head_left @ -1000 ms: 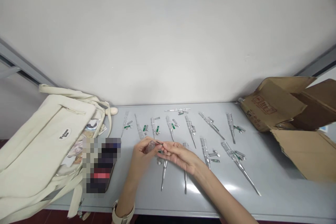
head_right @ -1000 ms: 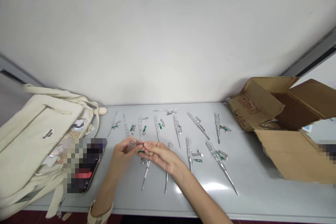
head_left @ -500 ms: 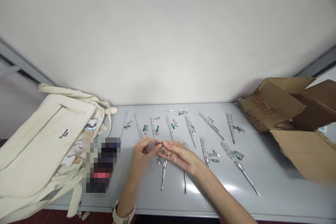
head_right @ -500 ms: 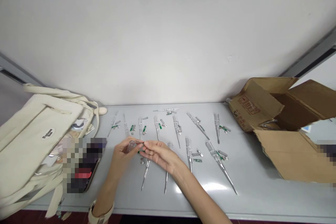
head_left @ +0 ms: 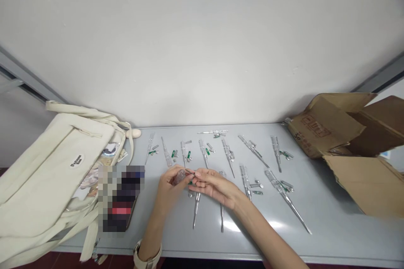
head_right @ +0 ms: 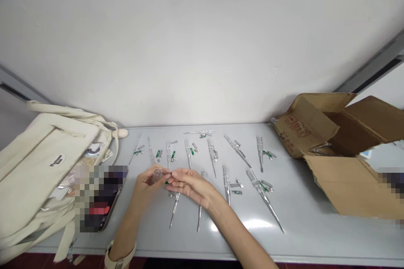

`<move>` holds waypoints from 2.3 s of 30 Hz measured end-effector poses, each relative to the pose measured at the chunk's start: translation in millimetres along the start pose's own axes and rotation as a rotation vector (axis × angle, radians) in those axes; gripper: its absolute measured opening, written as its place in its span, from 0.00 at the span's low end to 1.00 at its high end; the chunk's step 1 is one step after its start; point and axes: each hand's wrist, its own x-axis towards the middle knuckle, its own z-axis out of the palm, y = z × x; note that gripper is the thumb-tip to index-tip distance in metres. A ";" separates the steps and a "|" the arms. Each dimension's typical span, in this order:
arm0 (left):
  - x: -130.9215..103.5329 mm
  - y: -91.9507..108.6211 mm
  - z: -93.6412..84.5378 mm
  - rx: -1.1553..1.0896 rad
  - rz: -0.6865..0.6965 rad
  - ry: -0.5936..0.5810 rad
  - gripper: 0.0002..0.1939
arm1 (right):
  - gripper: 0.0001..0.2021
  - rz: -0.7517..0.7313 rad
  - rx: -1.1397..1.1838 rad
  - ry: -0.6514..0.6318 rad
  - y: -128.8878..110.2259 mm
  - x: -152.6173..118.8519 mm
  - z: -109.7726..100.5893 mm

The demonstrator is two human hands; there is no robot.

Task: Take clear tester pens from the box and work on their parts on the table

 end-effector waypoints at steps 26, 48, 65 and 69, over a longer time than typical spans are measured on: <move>-3.4 -0.8 -3.0 0.016 0.199 0.049 0.05 | 0.09 -0.004 -0.020 -0.053 0.1 2.0 -5.2; -6.5 -0.3 -6.4 -0.024 0.289 -0.007 0.04 | 0.17 0.025 -0.111 -0.064 -5.2 -4.5 -1.8; -7.8 -3.0 -8.6 -0.003 0.369 -0.013 0.05 | 0.11 0.080 -0.115 -0.106 -3.8 -4.7 -4.0; -7.7 -0.8 -8.6 -0.008 0.404 -0.018 0.06 | 0.10 0.069 -0.120 -0.108 -4.2 -4.6 -4.1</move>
